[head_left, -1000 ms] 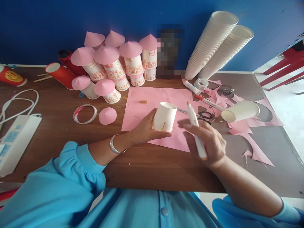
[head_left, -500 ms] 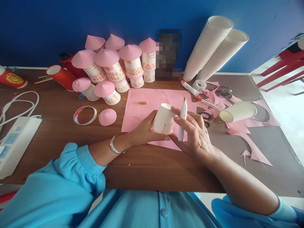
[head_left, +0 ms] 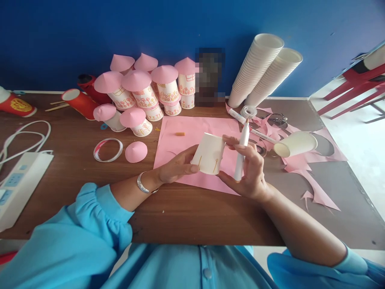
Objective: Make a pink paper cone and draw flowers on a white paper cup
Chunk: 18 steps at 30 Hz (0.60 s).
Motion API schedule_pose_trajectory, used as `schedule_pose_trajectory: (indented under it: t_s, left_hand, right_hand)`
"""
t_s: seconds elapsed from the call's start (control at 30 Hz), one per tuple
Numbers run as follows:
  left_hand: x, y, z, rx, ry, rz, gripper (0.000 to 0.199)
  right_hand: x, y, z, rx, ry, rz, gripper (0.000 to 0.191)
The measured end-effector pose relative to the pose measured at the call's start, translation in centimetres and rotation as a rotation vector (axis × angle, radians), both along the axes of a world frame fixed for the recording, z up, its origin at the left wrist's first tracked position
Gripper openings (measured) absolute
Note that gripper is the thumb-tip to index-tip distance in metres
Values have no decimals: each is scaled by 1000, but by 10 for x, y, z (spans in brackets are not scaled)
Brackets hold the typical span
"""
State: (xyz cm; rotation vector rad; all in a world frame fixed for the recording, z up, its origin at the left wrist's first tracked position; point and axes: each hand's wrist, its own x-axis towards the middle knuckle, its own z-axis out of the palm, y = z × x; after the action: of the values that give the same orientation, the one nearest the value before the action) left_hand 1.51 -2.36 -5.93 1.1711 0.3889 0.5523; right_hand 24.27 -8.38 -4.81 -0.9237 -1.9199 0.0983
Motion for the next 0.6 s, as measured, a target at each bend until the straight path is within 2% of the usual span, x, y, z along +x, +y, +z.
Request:
schedule_pose_trajectory:
  t_s: [0.13,0.33,0.47,0.6]
  left_hand:
    - [-1,2,-2,30,83,40,72]
    - [1,2,1,122,175,190,82]
    - [4,-1,8,202,241,218,78]
    - [7,-3,9,190,265,230,73]
  right_hand:
    - [-1,0,2,14,5,32,79]
    - [2,-13,16,130,6,-34,34]
    - [2,-21,27,199,-101,-26,36]
    - [-2,-22,33,153,-79,2,28]
